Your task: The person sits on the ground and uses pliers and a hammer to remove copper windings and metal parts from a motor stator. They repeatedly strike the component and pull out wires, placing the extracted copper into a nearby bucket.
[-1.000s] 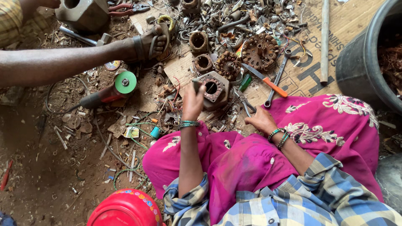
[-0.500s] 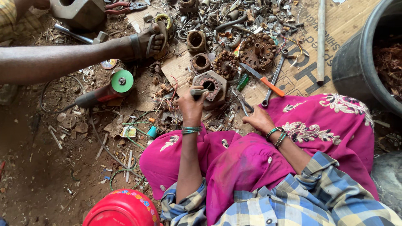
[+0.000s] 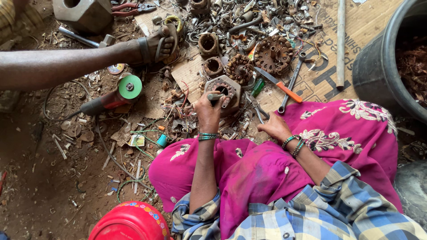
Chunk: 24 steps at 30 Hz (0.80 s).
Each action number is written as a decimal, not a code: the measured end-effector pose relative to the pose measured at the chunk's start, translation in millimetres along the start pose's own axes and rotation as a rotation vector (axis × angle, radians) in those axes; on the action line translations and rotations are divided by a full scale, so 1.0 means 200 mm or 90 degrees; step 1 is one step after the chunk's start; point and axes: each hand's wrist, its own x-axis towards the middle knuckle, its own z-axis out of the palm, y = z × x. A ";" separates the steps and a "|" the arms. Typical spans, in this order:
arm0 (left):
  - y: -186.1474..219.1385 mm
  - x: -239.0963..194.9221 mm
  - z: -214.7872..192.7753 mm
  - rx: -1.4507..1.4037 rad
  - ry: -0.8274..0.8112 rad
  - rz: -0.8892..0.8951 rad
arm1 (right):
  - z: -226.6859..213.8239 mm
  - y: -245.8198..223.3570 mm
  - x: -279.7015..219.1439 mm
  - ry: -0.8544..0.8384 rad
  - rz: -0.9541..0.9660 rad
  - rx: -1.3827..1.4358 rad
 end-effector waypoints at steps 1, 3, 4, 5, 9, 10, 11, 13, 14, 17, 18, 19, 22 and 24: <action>0.00 0.00 0.00 0.005 0.000 0.006 | 0.00 0.00 0.00 -0.006 0.008 0.004; -0.01 0.00 0.02 0.017 -0.003 0.012 | 0.01 0.01 0.01 -0.005 0.003 0.000; -0.02 0.00 0.02 0.025 -0.006 0.011 | 0.01 0.01 0.01 -0.005 0.001 -0.002; -0.02 0.00 0.03 0.032 -0.008 0.011 | 0.01 0.02 0.02 -0.002 -0.004 -0.002; -0.04 -0.01 0.07 0.105 -0.020 0.035 | 0.01 0.02 0.02 0.016 -0.028 -0.011; -0.04 -0.01 0.08 0.144 -0.022 0.042 | 0.01 0.01 0.01 0.023 -0.035 -0.017; -0.04 -0.01 0.10 0.184 -0.022 0.050 | 0.00 0.00 -0.01 0.015 -0.025 -0.011; -0.04 -0.01 0.11 0.231 0.003 0.113 | -0.03 -0.05 -0.08 0.001 -0.007 0.000; -0.04 -0.01 0.12 0.256 0.017 0.144 | -0.05 -0.09 -0.12 0.021 -0.014 0.000; -0.02 0.00 0.14 0.241 -0.052 0.088 | -0.12 -0.24 -0.28 0.166 -0.190 0.022; -0.02 0.00 0.15 0.227 -0.035 0.117 | -0.16 -0.28 -0.35 0.267 -0.353 0.047; -0.02 -0.01 0.15 0.214 -0.020 0.145 | -0.20 -0.33 -0.41 0.366 -0.515 0.073; 0.00 -0.02 0.16 0.215 0.015 0.194 | -0.38 -0.39 -0.62 0.431 -0.651 0.129; 0.01 -0.02 0.17 0.217 0.009 0.193 | -0.47 -0.39 -0.73 0.474 -0.754 0.187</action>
